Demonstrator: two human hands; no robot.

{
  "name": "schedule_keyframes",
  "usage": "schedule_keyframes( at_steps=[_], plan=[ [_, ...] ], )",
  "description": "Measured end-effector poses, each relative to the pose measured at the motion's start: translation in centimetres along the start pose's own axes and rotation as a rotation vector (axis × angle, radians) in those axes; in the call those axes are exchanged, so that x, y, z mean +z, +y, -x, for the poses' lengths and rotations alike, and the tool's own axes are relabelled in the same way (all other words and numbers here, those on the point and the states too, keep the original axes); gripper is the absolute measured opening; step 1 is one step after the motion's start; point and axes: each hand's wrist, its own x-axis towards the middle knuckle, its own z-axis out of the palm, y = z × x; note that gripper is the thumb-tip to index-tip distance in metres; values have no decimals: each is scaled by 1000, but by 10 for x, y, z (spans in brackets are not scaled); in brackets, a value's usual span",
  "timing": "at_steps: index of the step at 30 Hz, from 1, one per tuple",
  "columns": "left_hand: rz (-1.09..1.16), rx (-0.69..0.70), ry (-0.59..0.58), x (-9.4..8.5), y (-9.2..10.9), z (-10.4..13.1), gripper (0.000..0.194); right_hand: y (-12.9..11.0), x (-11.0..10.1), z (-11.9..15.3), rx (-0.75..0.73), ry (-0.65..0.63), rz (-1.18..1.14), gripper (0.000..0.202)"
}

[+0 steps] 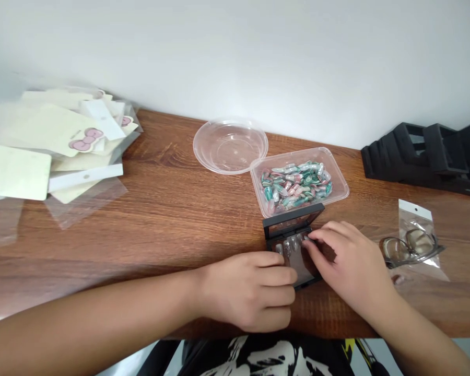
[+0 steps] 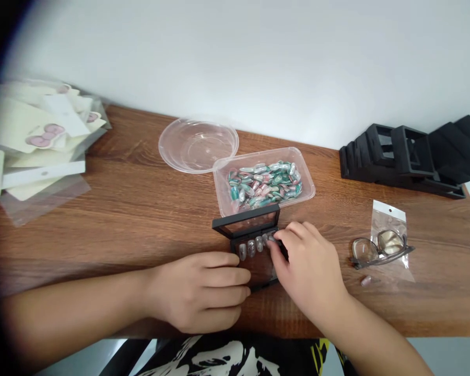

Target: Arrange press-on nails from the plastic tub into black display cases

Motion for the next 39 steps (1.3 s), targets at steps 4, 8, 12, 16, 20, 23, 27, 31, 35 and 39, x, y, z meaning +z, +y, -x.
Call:
schedule_keyframes(
  at_steps=[4,8,12,16,20,23,27,31,35,39],
  plan=[
    [24,-30,-13,0,0,1,24,1,0,-1,63,-49,-51,12],
    [34,-51,-15,-1,0,1,23,4,-2,-7,132,-252,-171,16],
    [17,-52,-26,0,1,1,23,6,-2,-10,162,-307,-204,19],
    [22,-59,-34,0,1,2,23,4,-2,-10,176,-310,-207,21],
    [32,-63,-32,-1,0,2,22,1,-1,-9,174,-288,-167,22],
    [-13,-87,3,-1,-1,1,23,1,0,-8,145,-274,-117,20],
    [-166,-225,16,2,0,1,23,1,0,-7,124,-287,-93,20],
    [-265,-361,-53,6,4,2,24,2,1,-6,133,-294,-99,19],
    [-333,-436,-145,8,5,2,49,2,3,-5,143,-271,-86,15],
    [-326,-450,-203,8,2,2,56,1,2,-6,125,-240,-54,13]
  ],
)
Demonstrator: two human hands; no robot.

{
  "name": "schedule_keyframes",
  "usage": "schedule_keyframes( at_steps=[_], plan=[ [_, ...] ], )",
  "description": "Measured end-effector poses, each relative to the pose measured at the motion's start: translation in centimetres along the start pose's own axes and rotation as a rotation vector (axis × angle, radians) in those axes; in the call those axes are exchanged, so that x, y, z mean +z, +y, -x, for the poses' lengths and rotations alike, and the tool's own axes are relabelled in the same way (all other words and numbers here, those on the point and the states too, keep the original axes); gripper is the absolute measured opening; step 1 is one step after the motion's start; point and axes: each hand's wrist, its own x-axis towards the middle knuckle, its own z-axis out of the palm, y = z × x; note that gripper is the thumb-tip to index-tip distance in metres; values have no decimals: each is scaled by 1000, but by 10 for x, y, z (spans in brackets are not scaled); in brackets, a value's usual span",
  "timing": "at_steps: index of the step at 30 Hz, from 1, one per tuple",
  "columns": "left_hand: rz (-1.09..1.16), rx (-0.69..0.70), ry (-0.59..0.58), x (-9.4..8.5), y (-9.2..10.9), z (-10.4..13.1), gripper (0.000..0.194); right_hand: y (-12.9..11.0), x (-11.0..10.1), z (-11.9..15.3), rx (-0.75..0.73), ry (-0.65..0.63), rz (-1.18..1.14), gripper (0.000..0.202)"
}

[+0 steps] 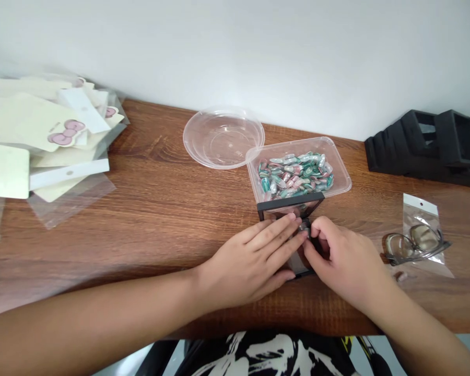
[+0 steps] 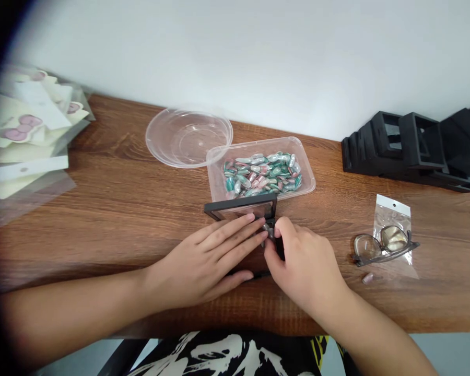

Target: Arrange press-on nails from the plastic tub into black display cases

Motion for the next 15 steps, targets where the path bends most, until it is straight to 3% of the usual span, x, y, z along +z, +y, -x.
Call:
schedule_keyframes(
  at_steps=[6,15],
  plan=[
    [36,5,10,3,-1,-1,50,-1,-1,0,-35,19,-13,5],
    [33,-13,-5,3,-1,-1,46,1,2,-2,-127,92,-47,9]
  ],
)
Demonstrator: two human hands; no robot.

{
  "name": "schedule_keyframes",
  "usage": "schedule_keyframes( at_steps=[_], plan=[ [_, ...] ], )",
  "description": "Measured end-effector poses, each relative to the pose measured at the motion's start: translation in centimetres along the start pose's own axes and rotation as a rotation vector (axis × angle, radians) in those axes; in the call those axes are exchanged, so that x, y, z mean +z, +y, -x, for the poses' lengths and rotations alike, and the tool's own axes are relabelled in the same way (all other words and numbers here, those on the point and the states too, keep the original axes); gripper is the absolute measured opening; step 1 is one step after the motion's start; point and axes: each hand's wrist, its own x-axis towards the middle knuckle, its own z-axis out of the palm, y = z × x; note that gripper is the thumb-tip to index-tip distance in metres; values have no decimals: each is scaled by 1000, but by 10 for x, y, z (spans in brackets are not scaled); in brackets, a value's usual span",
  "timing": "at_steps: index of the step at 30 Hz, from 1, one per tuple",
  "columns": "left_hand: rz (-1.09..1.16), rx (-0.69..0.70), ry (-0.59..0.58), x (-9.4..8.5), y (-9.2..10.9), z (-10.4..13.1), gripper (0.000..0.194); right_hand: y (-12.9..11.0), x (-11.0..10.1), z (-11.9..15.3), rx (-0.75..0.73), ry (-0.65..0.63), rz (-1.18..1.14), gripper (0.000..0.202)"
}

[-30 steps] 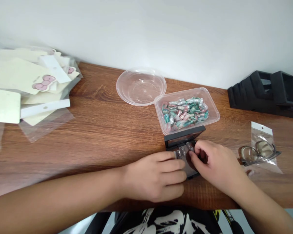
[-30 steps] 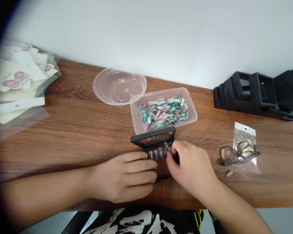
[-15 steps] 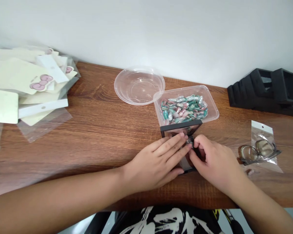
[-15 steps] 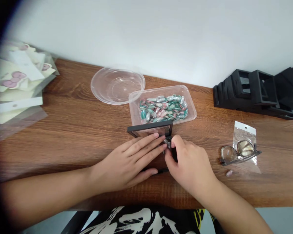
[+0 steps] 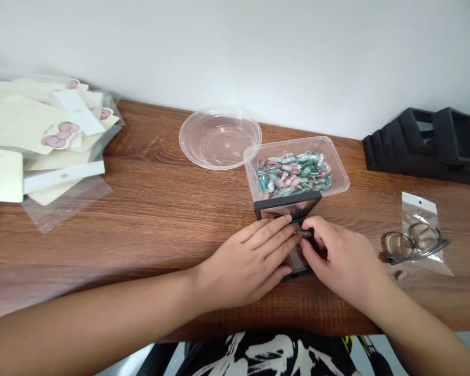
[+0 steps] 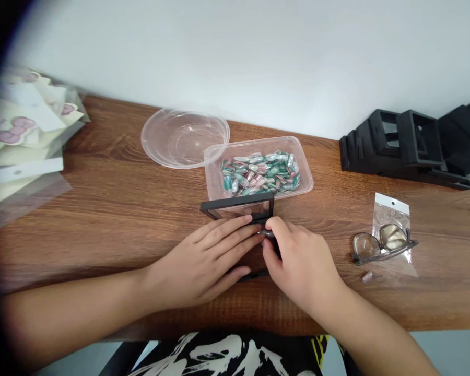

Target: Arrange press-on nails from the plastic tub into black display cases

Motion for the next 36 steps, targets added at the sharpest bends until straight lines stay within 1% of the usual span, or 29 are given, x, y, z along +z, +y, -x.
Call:
schedule_keyframes(
  at_steps=[4,13,19,24,26,28,31,33,36],
  plan=[
    [13,3,8,0,-1,0,47,1,1,-2,-25,14,5,8],
    [44,-28,15,-3,0,0,43,-1,1,-1,7,53,34,5],
    [38,-35,3,-2,0,0,46,-1,2,-3,126,-16,68,18],
    [37,-39,12,-3,1,0,45,0,-1,-4,151,-85,27,22],
    [67,-44,40,-5,1,0,40,0,-2,-5,158,-118,-16,24],
    [108,-45,84,-7,1,0,29,1,-4,-6,161,-138,-67,27],
    [104,-62,150,-12,1,-1,12,4,-5,-8,145,-117,-119,21],
    [60,-105,161,-14,1,-2,10,5,-5,-9,116,-113,-139,17],
    [10,-155,132,-15,0,-3,15,9,-7,-11,90,-152,-166,17]
  ],
)
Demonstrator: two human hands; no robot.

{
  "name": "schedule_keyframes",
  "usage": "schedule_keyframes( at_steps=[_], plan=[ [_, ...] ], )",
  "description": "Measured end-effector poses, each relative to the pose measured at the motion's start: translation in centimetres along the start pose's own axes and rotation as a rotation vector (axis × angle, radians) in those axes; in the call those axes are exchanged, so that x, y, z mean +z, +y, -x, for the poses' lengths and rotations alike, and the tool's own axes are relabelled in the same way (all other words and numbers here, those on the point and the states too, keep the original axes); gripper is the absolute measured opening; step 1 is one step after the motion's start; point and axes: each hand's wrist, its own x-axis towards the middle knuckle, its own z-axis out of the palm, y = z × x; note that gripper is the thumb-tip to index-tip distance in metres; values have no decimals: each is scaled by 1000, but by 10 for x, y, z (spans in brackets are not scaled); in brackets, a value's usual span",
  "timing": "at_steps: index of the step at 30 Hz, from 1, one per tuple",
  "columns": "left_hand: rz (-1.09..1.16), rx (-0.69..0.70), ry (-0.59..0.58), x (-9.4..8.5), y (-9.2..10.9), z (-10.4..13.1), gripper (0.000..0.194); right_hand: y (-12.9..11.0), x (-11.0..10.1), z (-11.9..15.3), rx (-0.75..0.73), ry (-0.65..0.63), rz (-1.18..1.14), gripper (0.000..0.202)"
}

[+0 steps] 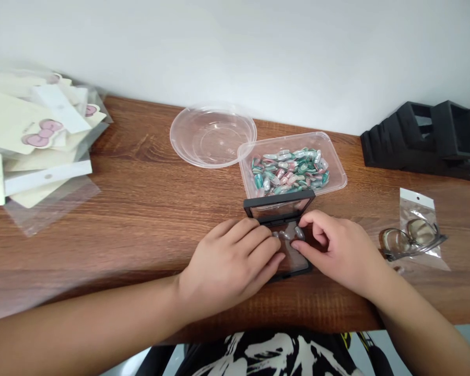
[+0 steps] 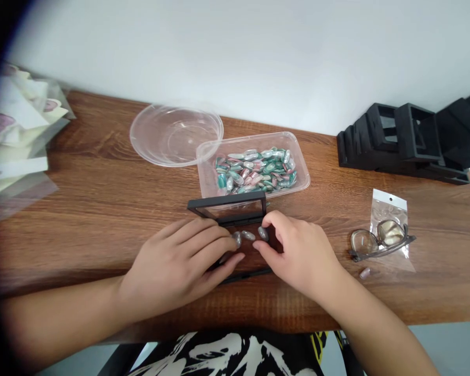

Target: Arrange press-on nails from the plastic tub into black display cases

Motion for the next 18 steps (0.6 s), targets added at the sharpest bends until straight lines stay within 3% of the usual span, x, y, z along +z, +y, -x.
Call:
schedule_keyframes(
  at_steps=[12,18],
  plan=[
    [-78,26,-16,-1,0,-2,16,-3,5,-1,-83,-24,-64,24],
    [-81,23,-26,-2,0,-3,17,-4,8,1,-93,-3,-31,7]
  ],
)
